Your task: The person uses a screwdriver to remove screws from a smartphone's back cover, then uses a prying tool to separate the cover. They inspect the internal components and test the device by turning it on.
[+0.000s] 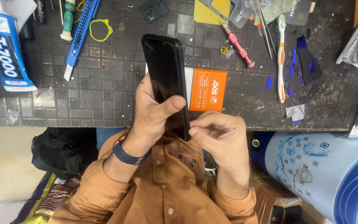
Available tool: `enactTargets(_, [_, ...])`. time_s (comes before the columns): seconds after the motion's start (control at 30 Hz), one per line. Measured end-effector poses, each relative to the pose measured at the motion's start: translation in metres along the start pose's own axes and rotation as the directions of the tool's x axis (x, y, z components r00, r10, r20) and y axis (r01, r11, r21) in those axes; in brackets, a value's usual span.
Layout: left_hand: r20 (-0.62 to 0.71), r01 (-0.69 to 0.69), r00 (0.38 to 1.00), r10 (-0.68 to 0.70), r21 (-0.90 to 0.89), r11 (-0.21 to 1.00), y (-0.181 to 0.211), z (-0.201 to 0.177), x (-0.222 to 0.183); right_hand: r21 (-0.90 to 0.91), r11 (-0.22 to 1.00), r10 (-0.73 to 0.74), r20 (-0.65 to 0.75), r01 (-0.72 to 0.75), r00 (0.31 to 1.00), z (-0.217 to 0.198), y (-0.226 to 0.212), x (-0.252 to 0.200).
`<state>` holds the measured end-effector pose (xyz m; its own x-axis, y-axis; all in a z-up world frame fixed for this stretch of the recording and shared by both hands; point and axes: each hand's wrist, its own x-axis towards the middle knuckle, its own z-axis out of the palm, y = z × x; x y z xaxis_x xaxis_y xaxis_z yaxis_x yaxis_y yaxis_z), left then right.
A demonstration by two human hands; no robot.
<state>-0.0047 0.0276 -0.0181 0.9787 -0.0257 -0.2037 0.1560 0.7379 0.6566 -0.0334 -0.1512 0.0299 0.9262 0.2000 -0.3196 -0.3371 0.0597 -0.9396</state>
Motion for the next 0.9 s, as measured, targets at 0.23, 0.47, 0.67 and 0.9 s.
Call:
enactTargets(0.23, [0.009,-0.086,0.996,0.085,0.077,0.993,-0.008,-0.005,0.0,0.048,0.999,-0.006,0.038,0.005,0.999,-0.008,0.009,0.003])
enactTargets(0.47, [0.018,-0.098,0.995,0.096,0.109,0.989,-0.009,-0.008,0.002,0.046,0.999,-0.022,0.037,0.021,0.999,-0.005,0.012,0.003])
enactTargets(0.67, [0.029,-0.092,0.996,0.09,0.098,0.991,-0.007,-0.007,0.003,0.054,0.998,-0.026,0.034,0.024,0.999,-0.001,0.011,0.006])
enactTargets(0.9, [0.043,-0.107,0.994,0.104,0.087,0.99,-0.008,-0.008,0.004,0.082,0.997,-0.018,0.033,0.015,0.999,0.001,0.012,0.008])
